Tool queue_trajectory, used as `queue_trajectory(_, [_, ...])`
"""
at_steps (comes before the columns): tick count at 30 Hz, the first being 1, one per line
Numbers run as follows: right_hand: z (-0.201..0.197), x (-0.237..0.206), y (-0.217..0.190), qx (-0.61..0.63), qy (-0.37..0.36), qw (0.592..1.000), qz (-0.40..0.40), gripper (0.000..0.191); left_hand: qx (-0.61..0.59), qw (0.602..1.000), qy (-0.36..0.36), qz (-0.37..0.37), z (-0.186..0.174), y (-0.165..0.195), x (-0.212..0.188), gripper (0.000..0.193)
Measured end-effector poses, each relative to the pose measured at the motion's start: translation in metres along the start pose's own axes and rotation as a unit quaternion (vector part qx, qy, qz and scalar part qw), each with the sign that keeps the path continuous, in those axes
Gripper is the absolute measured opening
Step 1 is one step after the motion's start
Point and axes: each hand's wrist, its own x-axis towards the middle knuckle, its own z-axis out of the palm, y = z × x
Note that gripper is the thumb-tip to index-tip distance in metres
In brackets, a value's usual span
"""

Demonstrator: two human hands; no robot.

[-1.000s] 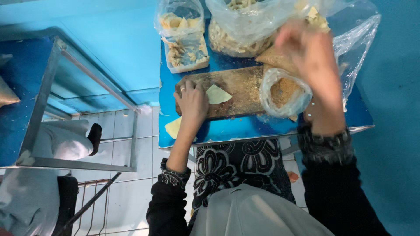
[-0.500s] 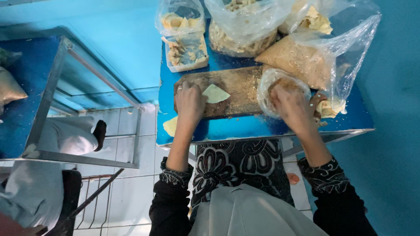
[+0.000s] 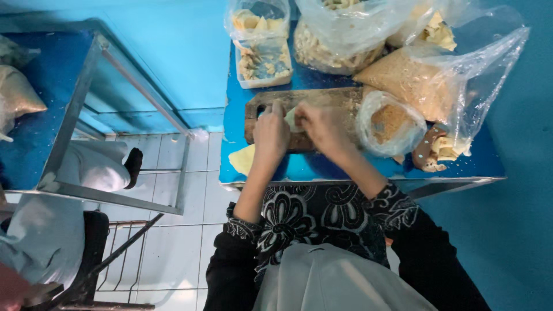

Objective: The person takes pieces of dough from a pile on a cutting board, presses and folds each piece by hand to shape it, and places the shaped pieces into a plastic bag or container. They repeat this hand-shaping cycle continuously, working one piece at a time on the board.

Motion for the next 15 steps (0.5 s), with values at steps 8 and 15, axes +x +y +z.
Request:
queue_trajectory(8, [-0.008,-0.002,-0.019,-0.161,0.046,0.985,-0.029,0.019,-0.053,0.998,0.010,0.012,-0.004,-0.001,-0.001,0.016])
queue_trajectory(15, [-0.035,-0.011,-0.009,-0.215,-0.008,0.973,0.078,0.028,-0.073,0.994,0.035,0.075,0.005,-0.002,-0.002,0.019])
